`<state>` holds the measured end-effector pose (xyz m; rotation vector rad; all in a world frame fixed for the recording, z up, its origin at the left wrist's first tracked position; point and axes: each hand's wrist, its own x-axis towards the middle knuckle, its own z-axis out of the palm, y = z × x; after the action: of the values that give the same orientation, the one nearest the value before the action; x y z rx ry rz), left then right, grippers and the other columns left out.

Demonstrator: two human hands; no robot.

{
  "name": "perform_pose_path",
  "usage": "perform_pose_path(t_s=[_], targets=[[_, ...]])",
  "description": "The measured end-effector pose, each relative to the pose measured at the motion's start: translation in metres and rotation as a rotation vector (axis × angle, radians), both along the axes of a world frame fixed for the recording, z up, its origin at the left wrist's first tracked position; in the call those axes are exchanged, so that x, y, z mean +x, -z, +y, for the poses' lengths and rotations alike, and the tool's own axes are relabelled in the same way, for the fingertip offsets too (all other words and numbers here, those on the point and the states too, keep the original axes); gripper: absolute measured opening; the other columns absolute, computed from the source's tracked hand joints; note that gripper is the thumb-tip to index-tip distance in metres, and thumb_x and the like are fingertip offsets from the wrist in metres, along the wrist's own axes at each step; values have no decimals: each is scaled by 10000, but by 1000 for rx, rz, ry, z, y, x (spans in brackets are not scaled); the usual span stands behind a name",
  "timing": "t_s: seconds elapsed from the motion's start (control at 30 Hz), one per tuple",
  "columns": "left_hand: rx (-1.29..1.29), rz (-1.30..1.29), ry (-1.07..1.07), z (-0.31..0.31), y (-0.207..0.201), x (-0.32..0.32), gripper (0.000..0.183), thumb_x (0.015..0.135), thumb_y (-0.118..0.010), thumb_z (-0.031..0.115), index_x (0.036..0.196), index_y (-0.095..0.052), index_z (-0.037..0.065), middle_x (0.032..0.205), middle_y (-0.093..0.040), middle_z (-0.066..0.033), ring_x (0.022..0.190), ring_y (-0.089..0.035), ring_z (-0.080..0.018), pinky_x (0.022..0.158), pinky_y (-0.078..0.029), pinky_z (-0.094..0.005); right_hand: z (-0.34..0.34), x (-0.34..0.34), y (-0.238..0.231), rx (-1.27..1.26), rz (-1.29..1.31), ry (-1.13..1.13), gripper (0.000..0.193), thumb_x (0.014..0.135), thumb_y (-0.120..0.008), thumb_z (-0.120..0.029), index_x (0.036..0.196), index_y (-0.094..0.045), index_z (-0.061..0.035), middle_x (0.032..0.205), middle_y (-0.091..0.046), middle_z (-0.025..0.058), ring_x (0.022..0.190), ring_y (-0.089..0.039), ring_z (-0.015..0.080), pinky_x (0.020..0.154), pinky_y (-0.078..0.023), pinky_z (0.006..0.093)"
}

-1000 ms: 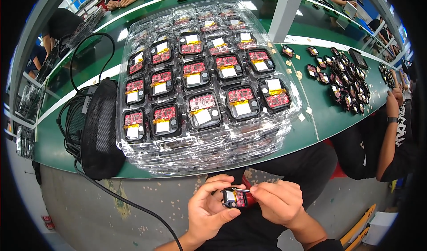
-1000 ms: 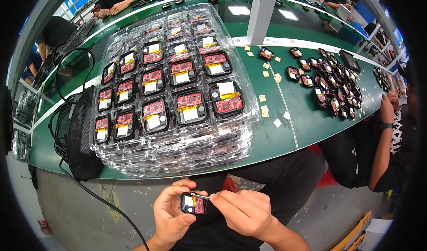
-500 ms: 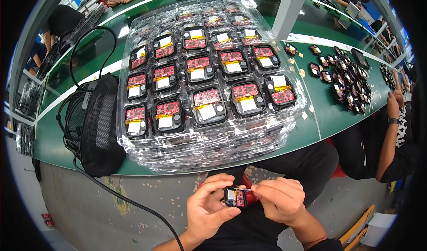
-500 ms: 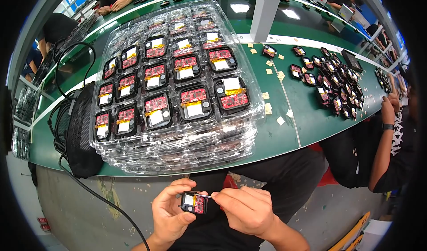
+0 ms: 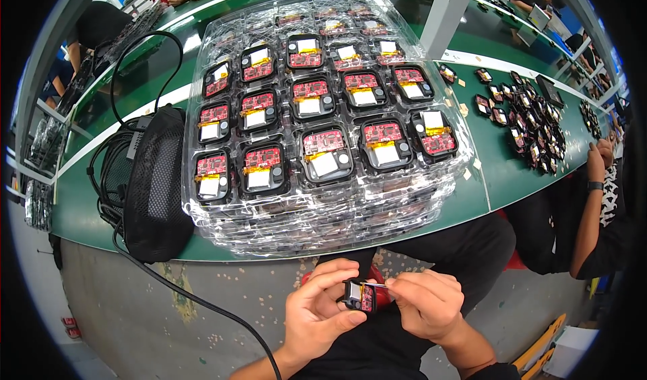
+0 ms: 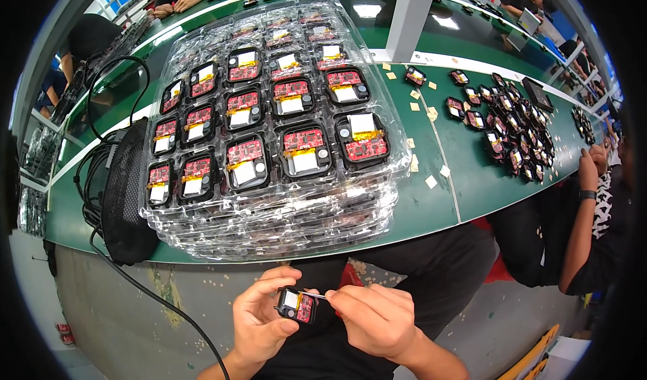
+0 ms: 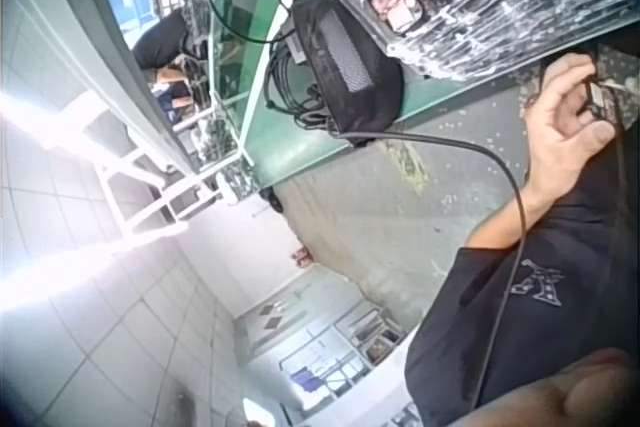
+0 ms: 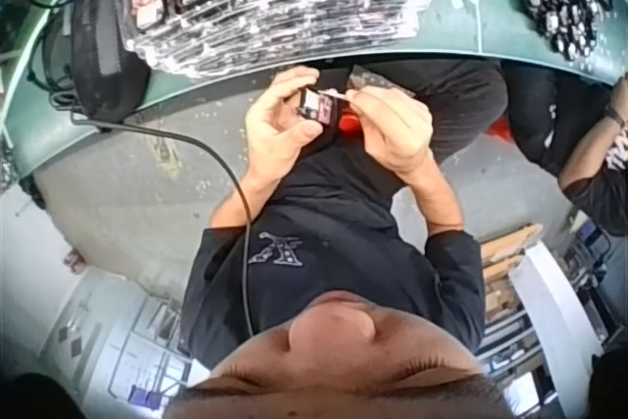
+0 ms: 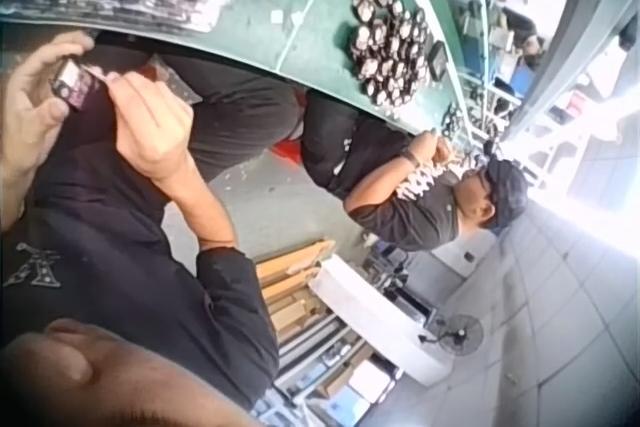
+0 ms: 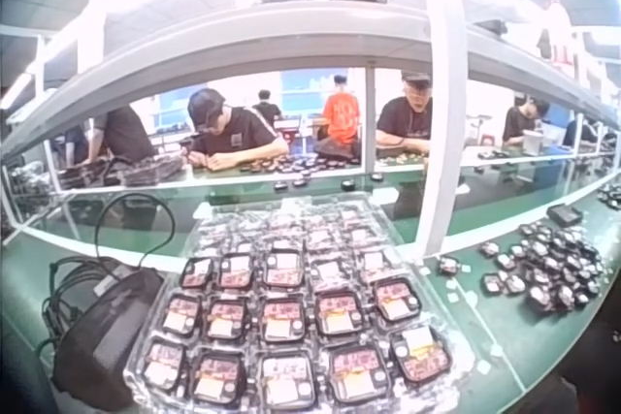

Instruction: Assembling components into small electronic device housings on a factory assembly line.

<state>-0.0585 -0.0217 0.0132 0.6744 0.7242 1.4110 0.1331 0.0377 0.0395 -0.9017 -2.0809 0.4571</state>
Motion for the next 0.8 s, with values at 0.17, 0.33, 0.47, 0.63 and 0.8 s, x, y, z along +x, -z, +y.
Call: perform_pose_path(t_s=[0.17, 0.33, 0.47, 0.63, 0.8], targets=[[13, -24, -40, 0, -3, 1, 570, 829, -769, -104, 1353, -546, -76, 1452, -420, -155, 1284, -560, -327, 1049, -532, -420, -3, -2, 4, 98, -91, 12, 323, 639, -743, 43, 955, -748, -25, 850, -711, 57, 560, -598, 152, 485, -461, 265], [55, 63, 24, -3, -11, -5, 554, 853, -716, -140, 1371, -539, -53, 1399, -502, -159, 1311, -538, -289, 1096, -485, -434, 2, 1, -3, 169, -102, -33, 289, 666, -697, 34, 937, -760, -42, 869, -726, 50, 551, -593, 160, 493, -438, 273], [41, -160, 160, 3, -22, -7, 553, 866, -716, -122, 1379, -524, -46, 1396, -505, -151, 1299, -537, -246, 1101, -467, -409, 10, 34, 0, 121, 68, 225, 116, 920, -623, -12, 1035, -625, 4, 911, -649, 125, 729, -591, 193, 643, -463, 286], [244, -31, 112, 18, -52, -33, 559, 872, -708, -116, 1391, -515, -37, 1410, -473, -141, 1309, -527, -241, 1118, -455, -401, 89, 71, 15, -172, 134, 524, 134, 980, -512, 44, 1106, -557, 28, 987, -549, 56, 786, -481, 111, 693, -385, 234], [290, 144, 85, 49, -115, -55, 522, 925, -630, -71, 1426, -483, -64, 1368, -496, -171, 1338, -510, -284, 1144, -388, -432, 160, 91, 19, 49, -110, 542, 189, 914, -515, 85, 1098, -522, 44, 1010, -530, 180, 967, -548, 370, 883, -444, 359]])
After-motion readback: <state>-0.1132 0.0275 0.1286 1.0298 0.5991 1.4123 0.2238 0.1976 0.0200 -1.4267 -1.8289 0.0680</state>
